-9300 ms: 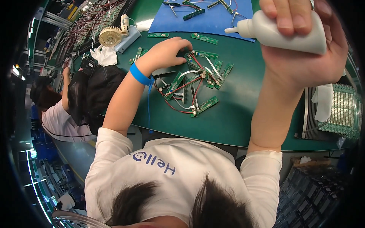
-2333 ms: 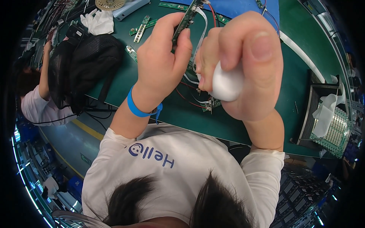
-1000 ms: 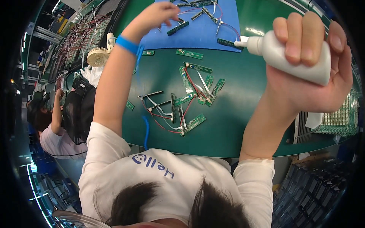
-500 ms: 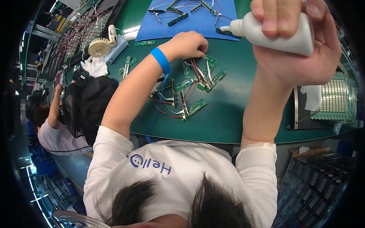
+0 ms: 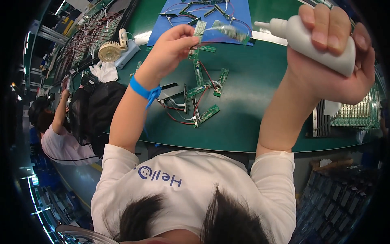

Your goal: Applying adhesive and assembling components on small circuit boards at a factory workbench.

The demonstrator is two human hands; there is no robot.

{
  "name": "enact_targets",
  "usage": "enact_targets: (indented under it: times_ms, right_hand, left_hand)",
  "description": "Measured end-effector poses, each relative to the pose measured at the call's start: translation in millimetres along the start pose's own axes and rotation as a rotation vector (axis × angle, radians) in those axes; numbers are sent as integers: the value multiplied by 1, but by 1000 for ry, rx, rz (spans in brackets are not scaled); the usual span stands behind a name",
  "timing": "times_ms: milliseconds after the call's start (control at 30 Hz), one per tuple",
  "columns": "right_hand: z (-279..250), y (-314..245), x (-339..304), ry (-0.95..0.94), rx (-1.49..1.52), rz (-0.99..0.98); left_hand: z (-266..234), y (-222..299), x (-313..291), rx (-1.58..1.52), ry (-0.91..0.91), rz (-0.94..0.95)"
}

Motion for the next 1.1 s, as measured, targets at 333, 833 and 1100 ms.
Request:
enact_targets:
  times_ms: [333, 833, 1100]
  right_hand:
    - [42, 35, -16, -90, 75, 228]
    - [49, 62, -27, -241, 62, 328]
    - [50, 65, -29, -237, 62, 327]
  left_hand:
    - [-7, -44, -49, -736, 105, -231]
    - [-43, -45, -70, 312, 694, 94]
    - [-39, -45, -64, -529, 306, -72]
Point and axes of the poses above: each hand's wrist, its own x-axis towards the middle knuckle, its own z-axis out of the palm, y = z × x, the point moved 4 cm from there along x, towards the middle knuckle, and after that the axes turned 8 degrees about -z, right-handed, at the moved point
